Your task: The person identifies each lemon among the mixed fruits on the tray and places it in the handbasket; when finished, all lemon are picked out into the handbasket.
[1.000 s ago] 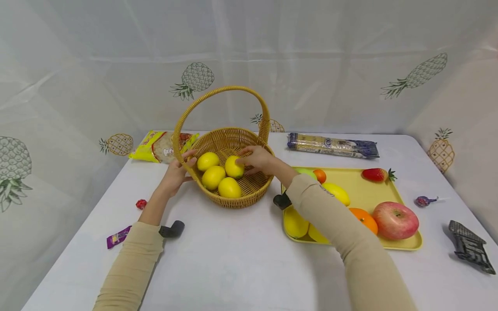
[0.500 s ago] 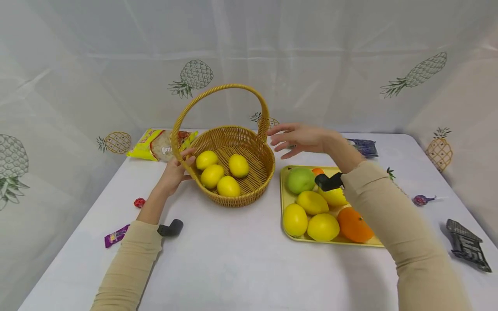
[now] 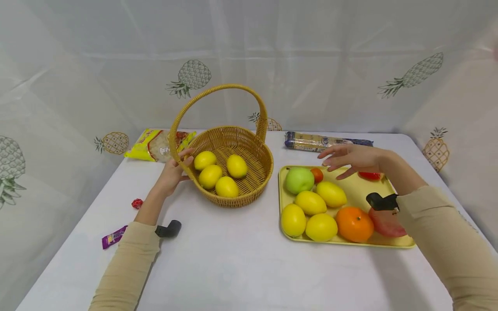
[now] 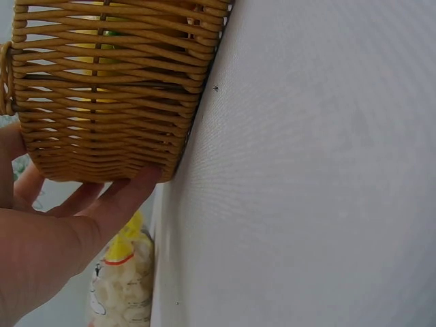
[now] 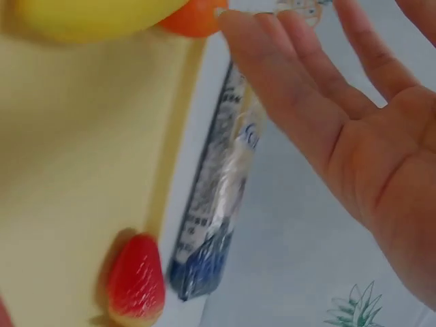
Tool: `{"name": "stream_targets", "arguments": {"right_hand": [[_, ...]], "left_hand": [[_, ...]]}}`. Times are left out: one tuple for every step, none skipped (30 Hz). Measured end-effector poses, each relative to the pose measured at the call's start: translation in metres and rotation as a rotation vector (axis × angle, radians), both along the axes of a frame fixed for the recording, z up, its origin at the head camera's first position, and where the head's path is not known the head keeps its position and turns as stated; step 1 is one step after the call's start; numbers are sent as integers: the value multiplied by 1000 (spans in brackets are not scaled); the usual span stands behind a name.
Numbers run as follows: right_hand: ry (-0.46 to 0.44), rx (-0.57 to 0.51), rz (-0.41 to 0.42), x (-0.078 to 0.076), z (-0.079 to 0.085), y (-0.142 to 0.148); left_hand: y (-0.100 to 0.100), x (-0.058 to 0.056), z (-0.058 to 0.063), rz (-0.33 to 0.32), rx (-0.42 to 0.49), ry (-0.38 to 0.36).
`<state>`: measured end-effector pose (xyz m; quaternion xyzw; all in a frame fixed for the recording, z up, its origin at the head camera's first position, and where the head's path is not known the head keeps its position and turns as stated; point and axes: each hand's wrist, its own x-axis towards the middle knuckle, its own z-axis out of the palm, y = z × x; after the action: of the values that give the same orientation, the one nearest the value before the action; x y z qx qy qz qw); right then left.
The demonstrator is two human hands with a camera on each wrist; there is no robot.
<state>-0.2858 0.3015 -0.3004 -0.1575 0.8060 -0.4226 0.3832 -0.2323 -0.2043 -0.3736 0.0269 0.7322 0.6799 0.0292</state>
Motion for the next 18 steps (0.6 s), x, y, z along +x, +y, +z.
{"name": "stream_targets", "arguments": {"right_hand": [[-7, 15, 1, 2, -4, 4], [-14, 30, 6, 3, -7, 8], [-23, 46, 13, 5, -10, 11], [-32, 58, 23, 6, -12, 14], [-45, 68, 33, 8, -14, 16], [-60, 77, 43, 10, -16, 17], [-72, 87, 56, 11, -18, 18], [-79, 92, 69, 13, -20, 19], [-83, 98, 79, 15, -21, 19], [-85, 102, 88, 16, -23, 18], [-86, 104, 92, 18, -24, 17], [-81, 109, 97, 19, -25, 15], [-72, 115, 101, 20, -27, 14], [-61, 119, 103, 21, -28, 12], [-49, 124, 105, 22, -29, 10], [-35, 130, 107, 23, -30, 8], [-20, 133, 108, 24, -32, 7], [-2, 138, 105, 25, -33, 5]], "left_hand": [[-1, -2, -3, 2, -2, 1], [-2, -4, -7, 5, -4, 1], [-3, -6, -10, 8, -7, 3], [-4, -8, -12, 11, -13, 8], [-4, -9, -14, 14, -21, 12], [-4, -9, -15, 16, -30, 17], [-4, -10, -16, 18, -36, 22], [-3, -10, -16, 19, -39, 25], [-3, -10, -15, 20, -42, 27], [-3, -9, -15, 22, -43, 28], [-3, -9, -15, 23, -42, 27], [-3, -9, -15, 24, -41, 26], [-3, -9, -15, 24, -41, 25], [-3, -9, -15, 23, -40, 25], [-3, -9, -15, 23, -38, 25], [-3, -9, -16, 23, -37, 26], [-4, -9, -16, 24, -37, 25], [-4, -9, -16, 23, -38, 23]]}}
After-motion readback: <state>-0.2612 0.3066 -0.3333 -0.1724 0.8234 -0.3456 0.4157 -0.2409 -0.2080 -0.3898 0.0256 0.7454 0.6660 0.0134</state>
